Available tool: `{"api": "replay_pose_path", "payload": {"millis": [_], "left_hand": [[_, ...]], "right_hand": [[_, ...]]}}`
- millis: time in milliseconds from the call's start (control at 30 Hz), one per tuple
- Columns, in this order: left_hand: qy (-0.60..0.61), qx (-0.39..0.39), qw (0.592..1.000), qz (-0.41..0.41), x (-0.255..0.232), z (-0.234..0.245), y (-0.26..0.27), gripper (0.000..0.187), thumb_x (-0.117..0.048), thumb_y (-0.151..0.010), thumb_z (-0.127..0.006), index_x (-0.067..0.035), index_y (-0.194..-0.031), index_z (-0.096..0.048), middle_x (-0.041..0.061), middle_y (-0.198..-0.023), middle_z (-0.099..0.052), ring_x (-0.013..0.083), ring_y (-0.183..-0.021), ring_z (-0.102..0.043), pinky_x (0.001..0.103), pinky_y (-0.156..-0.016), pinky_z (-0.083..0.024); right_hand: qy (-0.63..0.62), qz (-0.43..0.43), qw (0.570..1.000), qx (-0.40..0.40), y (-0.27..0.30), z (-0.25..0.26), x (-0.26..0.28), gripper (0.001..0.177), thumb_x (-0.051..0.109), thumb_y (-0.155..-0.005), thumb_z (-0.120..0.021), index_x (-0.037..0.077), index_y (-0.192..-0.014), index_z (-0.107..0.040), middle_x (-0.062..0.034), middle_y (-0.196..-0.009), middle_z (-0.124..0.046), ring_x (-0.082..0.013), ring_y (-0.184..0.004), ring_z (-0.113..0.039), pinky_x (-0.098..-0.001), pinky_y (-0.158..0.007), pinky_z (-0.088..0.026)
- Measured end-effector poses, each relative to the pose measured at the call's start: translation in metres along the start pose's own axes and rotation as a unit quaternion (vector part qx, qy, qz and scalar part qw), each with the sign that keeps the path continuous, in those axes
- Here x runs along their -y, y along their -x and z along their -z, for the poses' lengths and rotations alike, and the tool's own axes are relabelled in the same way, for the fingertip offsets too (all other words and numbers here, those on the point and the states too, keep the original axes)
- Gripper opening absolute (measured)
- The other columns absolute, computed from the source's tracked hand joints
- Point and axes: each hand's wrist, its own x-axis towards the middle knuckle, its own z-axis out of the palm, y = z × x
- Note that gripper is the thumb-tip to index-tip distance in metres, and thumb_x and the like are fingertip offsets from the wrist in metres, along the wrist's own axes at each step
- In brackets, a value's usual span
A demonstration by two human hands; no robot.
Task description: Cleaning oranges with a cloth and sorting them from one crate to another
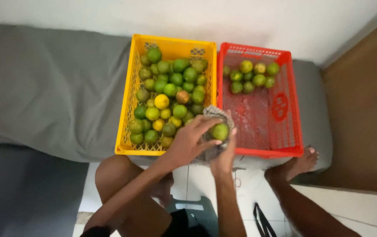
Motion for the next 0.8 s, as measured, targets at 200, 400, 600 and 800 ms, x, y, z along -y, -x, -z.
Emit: {"api": "replay_pose_path", "payload": {"millis": [200, 400, 600, 800], "left_hand": [[0.08, -0.02, 0.996, 0.023, -0.031, 0.019, -0.011, 0.047, -0.027, -0.103, -0.071, -0.003, -0.141, -0.06, 0.029, -0.118, -0.065, 0.0522, -0.083, -0.07, 0.06, -0.066, -0.058], [0.032, 0.034, 0.999, 0.001, -0.008, 0.023, 0.0, 0.053, -0.019, -0.101, -0.073, -0.017, -0.152, -0.057, 0.014, -0.139, -0.066, 0.0398, -0.121, -0.069, 0.057, -0.096, -0.059], [0.035, 0.014, 0.994, 0.1, 0.027, 0.004, -0.001, 0.068, -0.025, -0.098, -0.077, -0.021, -0.159, -0.047, 0.013, -0.152, -0.058, 0.0391, -0.143, -0.052, 0.062, -0.117, -0.043], [0.066, -0.027, 0.995, 0.067, 0.013, 0.015, -0.001, 0.069, -0.019, -0.086, -0.086, -0.02, -0.151, -0.061, 0.016, -0.144, -0.063, 0.0283, -0.073, -0.076, 0.049, -0.068, -0.063]], "right_hand": [[-0.025, -0.066, 0.998, -0.007, -0.014, 0.026, -0.018, 0.079, 0.068, -0.088, -0.054, 0.012, -0.144, -0.059, -0.0198, -0.143, -0.06, -0.034, -0.13, -0.061, -0.0531, -0.112, -0.048], [0.373, 0.235, 0.894, 0.074, 0.002, 0.005, -0.016, 0.065, 0.049, -0.11, -0.02, 0.011, -0.162, -0.026, -0.0164, -0.168, -0.022, -0.0305, -0.156, -0.02, -0.0474, -0.127, -0.01], [0.231, 0.141, 0.952, 0.141, -0.024, 0.032, -0.04, 0.065, 0.052, -0.107, -0.034, 0.012, -0.157, -0.041, -0.0296, -0.15, -0.047, -0.0439, -0.14, -0.046, -0.0561, -0.114, -0.041], [0.339, 0.342, 0.868, 0.117, -0.019, 0.027, -0.046, 0.064, 0.044, -0.111, -0.029, 0.004, -0.161, -0.026, -0.0192, -0.168, -0.024, -0.0354, -0.157, -0.018, -0.0494, -0.128, -0.012]]}}
